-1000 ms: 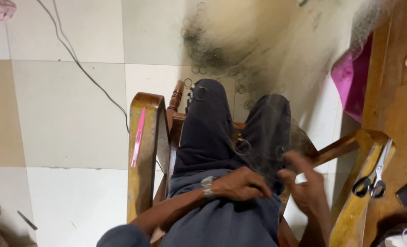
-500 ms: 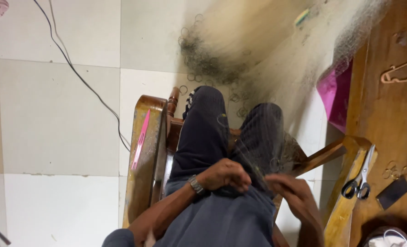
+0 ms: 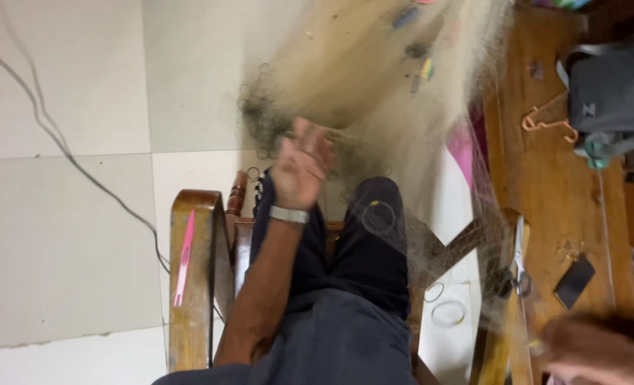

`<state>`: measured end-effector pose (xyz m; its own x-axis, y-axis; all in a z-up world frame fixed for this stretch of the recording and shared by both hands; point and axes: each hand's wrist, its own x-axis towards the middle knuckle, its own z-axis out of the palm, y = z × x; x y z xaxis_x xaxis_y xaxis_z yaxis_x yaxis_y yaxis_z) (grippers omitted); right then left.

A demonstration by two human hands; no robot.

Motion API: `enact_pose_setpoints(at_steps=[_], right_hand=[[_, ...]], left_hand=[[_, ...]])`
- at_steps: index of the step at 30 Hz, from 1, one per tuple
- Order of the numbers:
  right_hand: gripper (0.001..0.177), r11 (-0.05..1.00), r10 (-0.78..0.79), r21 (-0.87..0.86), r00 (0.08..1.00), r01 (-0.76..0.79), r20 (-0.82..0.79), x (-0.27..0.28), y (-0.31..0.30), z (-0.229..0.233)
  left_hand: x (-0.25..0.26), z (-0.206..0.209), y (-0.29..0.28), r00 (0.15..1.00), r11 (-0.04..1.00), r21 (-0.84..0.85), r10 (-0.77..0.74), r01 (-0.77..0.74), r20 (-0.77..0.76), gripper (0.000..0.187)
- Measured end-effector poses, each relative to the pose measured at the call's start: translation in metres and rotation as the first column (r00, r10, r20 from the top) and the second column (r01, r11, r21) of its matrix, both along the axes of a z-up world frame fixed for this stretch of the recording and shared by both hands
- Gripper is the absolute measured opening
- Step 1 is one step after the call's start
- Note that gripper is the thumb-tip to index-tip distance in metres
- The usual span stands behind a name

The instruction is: Repairing or assembling a large fishing net by manipulating the mesh and attaching components

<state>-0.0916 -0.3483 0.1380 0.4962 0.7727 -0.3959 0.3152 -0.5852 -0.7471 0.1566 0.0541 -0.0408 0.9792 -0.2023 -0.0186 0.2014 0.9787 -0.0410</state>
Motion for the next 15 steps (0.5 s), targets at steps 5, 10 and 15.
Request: enact_pose_setpoints(at_steps=[5, 10, 15], right_hand=[[0.012, 0.864, -0.503, 0.211, 0.792, 0.457, 0.346, -0.002, 0.049, 0.065], [0.015, 0.582, -0.797, 0.519, 0.312, 0.626, 0.518, 0.123, 0.081, 0.079], [0.043, 0.312, -0.922, 0.604, 0.388, 0.734, 0.005, 0.108, 0.058, -0.109]], left_hand=[[0.049, -0.024, 0.075, 0.984, 0.981, -0.089, 0.173, -0.175, -0.034, 0.032], [0.043, 0.047, 0.111, 0.938, 0.942, -0.031, 0.337, -0.335, 0.087, 0.033], [0.012, 0.107, 0.14, 0.92, 0.978, 0.006, 0.195, -0.209, 0.34, 0.033]])
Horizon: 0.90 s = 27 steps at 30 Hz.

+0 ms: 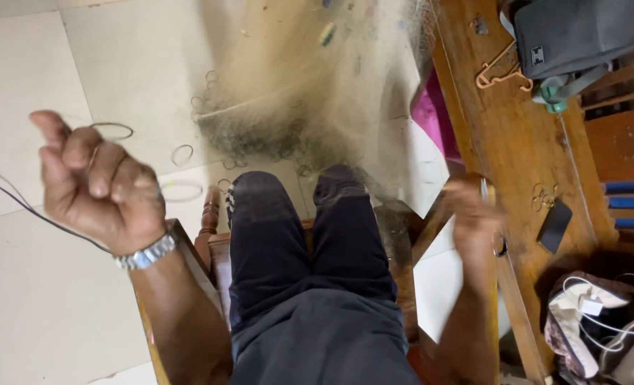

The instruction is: Repairing or assembling a large fishing net by manipulating the mesh and attaching components

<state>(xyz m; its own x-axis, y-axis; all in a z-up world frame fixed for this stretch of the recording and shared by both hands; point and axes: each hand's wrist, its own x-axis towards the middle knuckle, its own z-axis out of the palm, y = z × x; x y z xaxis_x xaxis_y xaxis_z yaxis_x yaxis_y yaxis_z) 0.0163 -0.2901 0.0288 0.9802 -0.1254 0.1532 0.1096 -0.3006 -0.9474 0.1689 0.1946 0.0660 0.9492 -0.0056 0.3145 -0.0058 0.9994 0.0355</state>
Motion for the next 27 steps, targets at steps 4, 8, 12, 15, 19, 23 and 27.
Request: enact_pose_setpoints(at_steps=[4, 8, 12, 15, 19, 23, 27], right_hand=[[0.021, 0.758, -0.294, -0.608, 0.956, 0.238, 0.009, -0.028, 0.043, -0.122], [0.05, 0.679, -0.509, -0.712, 0.814, 0.179, -0.281, -0.043, 0.057, -0.166], [0.054, 0.782, -0.462, -0.612, 0.767, 0.116, -0.445, -0.018, 0.06, -0.137], [0.018, 0.764, -0.341, -0.622, 0.925, 0.169, -0.167, 0.0, 0.038, -0.174], [0.03, 0.77, -0.397, -0.626, 0.862, 0.126, -0.315, 0.032, -0.005, -0.227], [0.008, 0.624, -0.519, -0.563, 0.826, 0.542, 0.22, 0.09, -0.015, -0.17], [0.04, 0.476, -0.639, -0.522, 0.686, 0.708, 0.348, 0.129, -0.014, -0.1]], left_hand=[[-0.037, 0.03, -0.042, 0.999, 0.998, 0.039, -0.054, 0.053, 0.008, 0.027], [-0.078, 0.012, -0.089, 0.96, 0.942, 0.261, -0.147, 0.209, -0.238, 0.032], [-0.099, 0.004, -0.102, 0.92, 0.921, 0.299, -0.128, 0.249, -0.37, 0.029], [-0.096, 0.008, -0.093, 0.931, 0.92, 0.343, -0.056, 0.189, -0.362, 0.034], [-0.09, 0.021, -0.087, 0.958, 0.901, 0.427, 0.059, 0.07, -0.281, 0.036], [-0.087, 0.034, -0.096, 0.981, 0.874, 0.486, 0.081, 0.016, -0.178, 0.04], [-0.104, 0.02, -0.121, 0.956, 0.892, 0.442, 0.044, 0.094, -0.291, 0.045]])
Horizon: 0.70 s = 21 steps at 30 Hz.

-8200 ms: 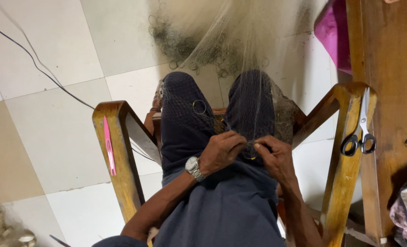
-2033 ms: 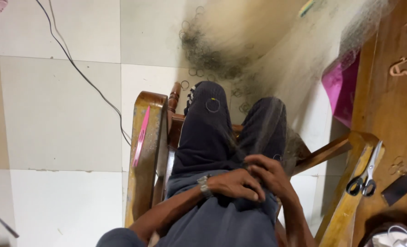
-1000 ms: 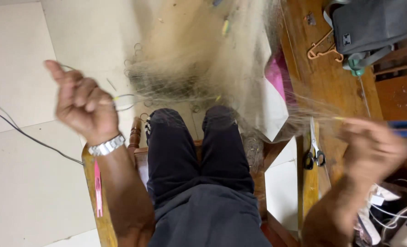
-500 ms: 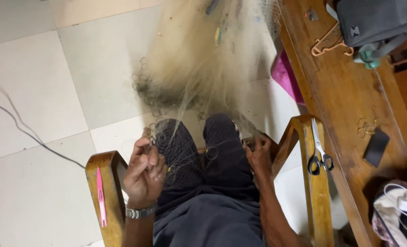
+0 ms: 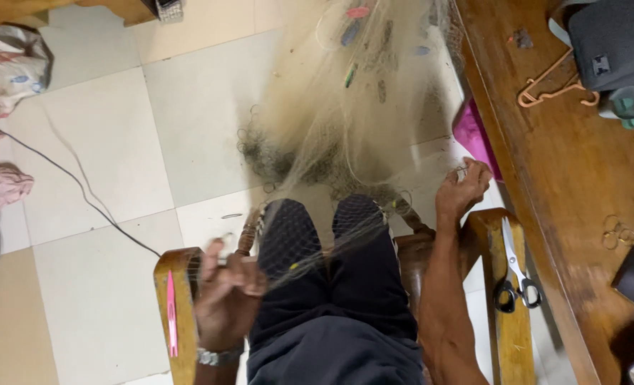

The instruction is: Repairing or assembling a large fishing net by manipulating the mesh and attaching components

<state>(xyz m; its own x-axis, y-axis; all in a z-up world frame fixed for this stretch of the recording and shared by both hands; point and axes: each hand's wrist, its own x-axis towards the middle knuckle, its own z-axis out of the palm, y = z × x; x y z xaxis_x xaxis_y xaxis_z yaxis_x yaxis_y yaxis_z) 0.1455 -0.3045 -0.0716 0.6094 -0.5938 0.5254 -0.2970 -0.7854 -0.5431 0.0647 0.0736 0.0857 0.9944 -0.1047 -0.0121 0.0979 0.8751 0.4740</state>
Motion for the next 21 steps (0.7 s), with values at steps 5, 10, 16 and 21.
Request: enact_pose_setpoints(at_steps=[5, 10, 16, 21], right_hand=[[0.063, 0.93, 0.214, 0.363, 0.894, -0.063, -0.393, -0.043, 0.031, 0.002], [0.019, 0.68, 0.67, 0.595, 0.692, -0.427, -0.269, -0.146, 0.126, 0.066], [0.063, 0.272, 0.962, 0.851, 0.099, -0.45, -0.255, -0.184, 0.173, 0.09], [0.019, 0.528, 0.828, 0.524, 0.27, -0.669, -0.491, -0.215, 0.145, 0.061]], left_hand=[[-0.042, -0.055, -0.035, 0.906, 0.991, 0.053, -0.087, 0.119, -0.414, 0.025], [-0.083, -0.091, -0.049, 0.787, 0.939, -0.166, -0.342, 0.3, -0.514, 0.014], [-0.097, -0.114, -0.03, 0.706, 0.867, -0.286, -0.499, 0.408, -0.504, 0.013], [-0.098, -0.112, -0.017, 0.615, 0.801, -0.231, -0.579, 0.553, -0.534, 0.011]])
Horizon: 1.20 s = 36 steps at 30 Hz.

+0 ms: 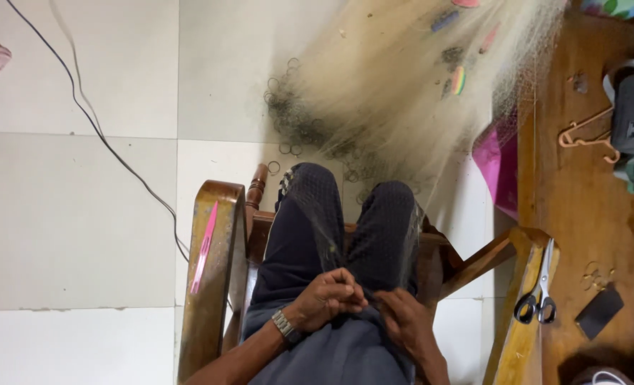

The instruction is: Repairing or assembling a large fishing net by manipulating the mesh and attaching components

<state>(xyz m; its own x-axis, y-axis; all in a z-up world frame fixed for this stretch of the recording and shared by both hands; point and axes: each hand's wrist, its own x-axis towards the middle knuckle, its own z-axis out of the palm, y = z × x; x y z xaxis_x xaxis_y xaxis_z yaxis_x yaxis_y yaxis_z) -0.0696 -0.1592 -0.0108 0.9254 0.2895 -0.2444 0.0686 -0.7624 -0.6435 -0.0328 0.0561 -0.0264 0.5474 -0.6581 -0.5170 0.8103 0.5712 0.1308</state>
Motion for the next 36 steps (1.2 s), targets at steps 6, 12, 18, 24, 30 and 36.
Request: enact_pose_setpoints(at_steps=[6, 12, 18, 24, 30, 36], right_hand=[[0.022, 0.985, -0.166, 0.044, 0.986, 0.166, 0.002, -0.021, -0.036, 0.046], [0.019, 0.989, -0.146, 0.031, 0.989, 0.147, -0.021, -0.023, -0.049, 0.089], [0.019, 0.981, -0.152, 0.097, 0.979, 0.165, -0.132, -0.021, -0.066, 0.102], [0.019, 0.943, -0.293, -0.269, 0.878, 0.198, -0.38, -0.029, -0.119, 0.06], [0.018, 0.915, -0.146, -0.388, 0.988, 0.115, -0.052, 0.024, -0.146, 0.069], [0.019, 0.713, -0.21, -0.695, 0.974, 0.094, -0.084, 0.122, -0.176, 0.13]], left_hand=[[0.007, -0.009, -0.001, 0.978, 0.972, 0.137, -0.18, 0.193, -0.1, 0.027], [0.061, -0.052, -0.021, 0.959, 0.976, 0.033, 0.217, -0.215, -0.184, 0.059], [0.144, -0.121, -0.027, 0.776, 0.77, -0.098, 0.631, -0.63, -0.03, 0.03], [0.141, -0.03, 0.047, 0.695, 0.744, -0.281, 0.668, -0.607, 0.266, 0.025], [0.064, 0.053, 0.08, 0.711, 0.82, -0.152, 0.558, -0.552, 0.428, 0.013], [-0.008, 0.007, 0.059, 0.842, 0.844, 0.015, 0.532, -0.535, 0.09, 0.015]])
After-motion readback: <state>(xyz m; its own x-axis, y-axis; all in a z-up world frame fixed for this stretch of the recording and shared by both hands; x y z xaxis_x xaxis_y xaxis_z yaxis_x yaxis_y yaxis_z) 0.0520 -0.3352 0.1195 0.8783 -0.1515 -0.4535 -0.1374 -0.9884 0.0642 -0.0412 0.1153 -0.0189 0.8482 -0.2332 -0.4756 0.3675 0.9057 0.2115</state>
